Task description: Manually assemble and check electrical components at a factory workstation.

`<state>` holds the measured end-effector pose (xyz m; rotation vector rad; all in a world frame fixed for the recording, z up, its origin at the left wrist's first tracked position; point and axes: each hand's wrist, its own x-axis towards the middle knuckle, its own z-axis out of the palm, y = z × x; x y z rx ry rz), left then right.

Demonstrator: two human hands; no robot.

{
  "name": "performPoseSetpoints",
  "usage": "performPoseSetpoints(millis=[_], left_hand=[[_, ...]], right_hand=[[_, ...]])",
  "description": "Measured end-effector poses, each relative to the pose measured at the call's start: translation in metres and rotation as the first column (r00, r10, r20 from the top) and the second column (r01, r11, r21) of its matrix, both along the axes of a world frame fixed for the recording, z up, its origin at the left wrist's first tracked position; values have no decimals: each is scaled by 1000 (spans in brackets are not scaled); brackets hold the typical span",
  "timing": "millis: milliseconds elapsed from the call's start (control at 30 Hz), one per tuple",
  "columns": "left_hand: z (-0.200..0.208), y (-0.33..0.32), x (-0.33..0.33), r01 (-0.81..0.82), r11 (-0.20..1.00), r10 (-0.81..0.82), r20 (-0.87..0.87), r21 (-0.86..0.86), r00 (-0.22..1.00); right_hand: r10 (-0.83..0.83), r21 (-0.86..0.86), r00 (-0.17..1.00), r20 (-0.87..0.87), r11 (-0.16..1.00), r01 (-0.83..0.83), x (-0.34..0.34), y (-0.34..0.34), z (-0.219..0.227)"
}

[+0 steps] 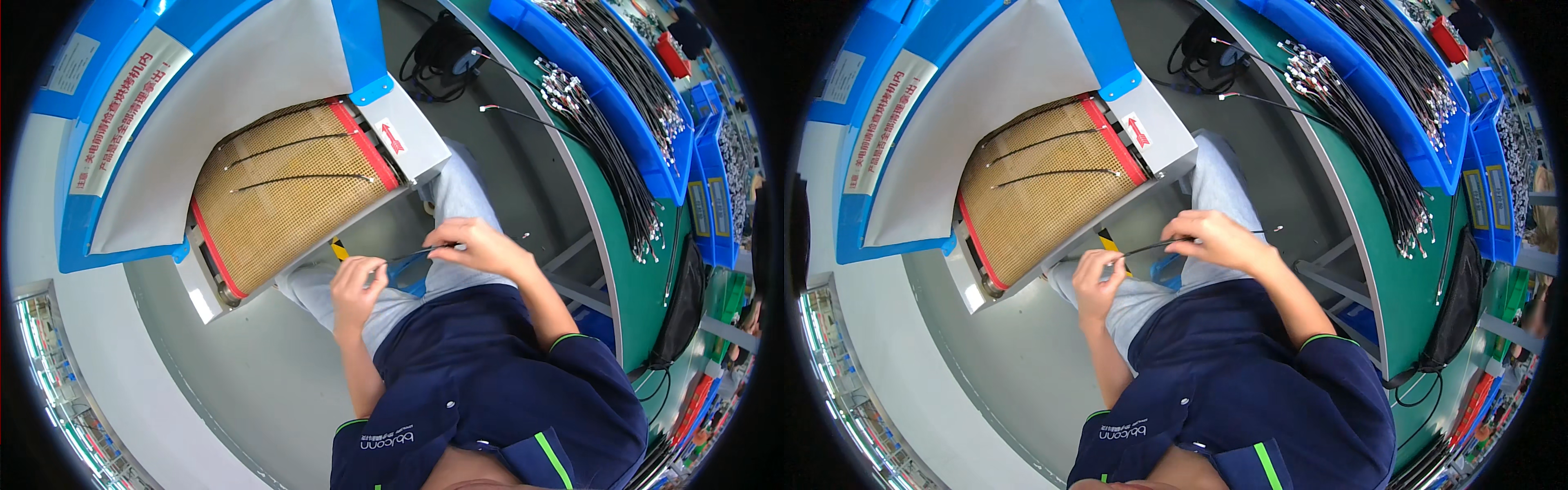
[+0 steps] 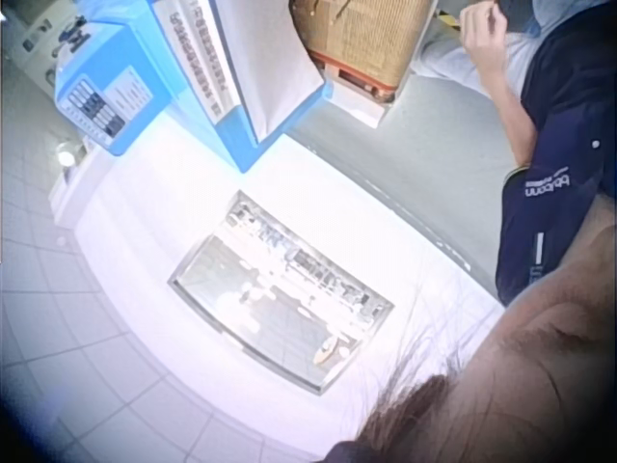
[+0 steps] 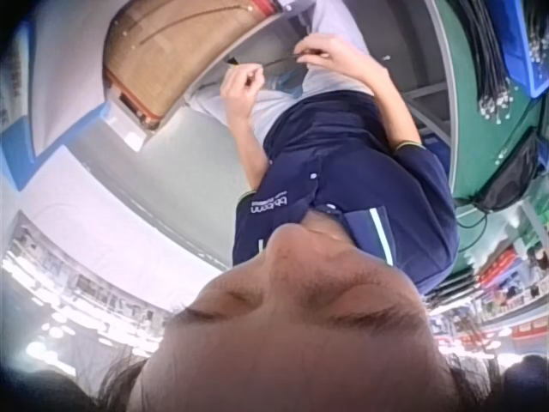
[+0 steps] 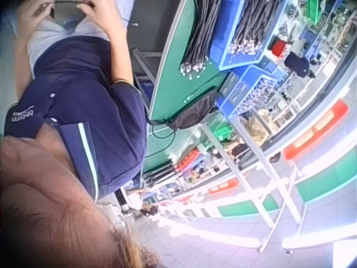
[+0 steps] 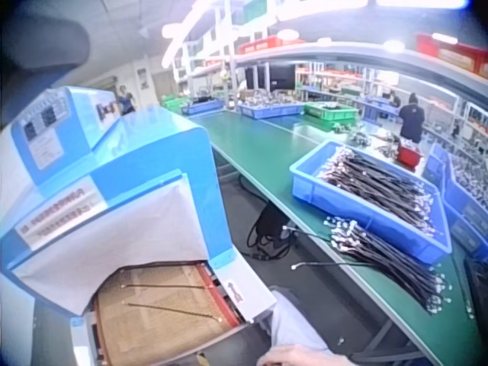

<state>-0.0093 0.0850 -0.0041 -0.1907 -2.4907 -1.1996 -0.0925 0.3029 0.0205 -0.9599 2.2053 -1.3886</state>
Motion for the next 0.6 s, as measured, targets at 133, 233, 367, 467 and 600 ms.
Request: performPoseSetpoints(millis=[133, 233, 367, 467, 600], left_hand=[[-8, -16, 3, -131, 985, 112, 161, 113, 981], [-16, -11, 2, -236, 905, 137, 282, 355, 950], [-43, -8, 6, -354, 617, 86, 387, 703, 918], [-57, 9, 9, -367, 455, -41, 431, 811, 901], [-38, 47, 6, -344, 103, -171, 357, 933, 918]], right_hand=[[-70, 131, 992, -101, 988, 83, -9, 20, 5], [-136, 129, 980, -144, 980, 155, -8, 18, 4], [-161, 97, 970, -185, 979, 181, -5, 7, 2], [-148, 117, 971, -190, 978, 172, -3, -3, 0], [-127, 123, 983, -134, 982, 144, 1, -18, -5]])
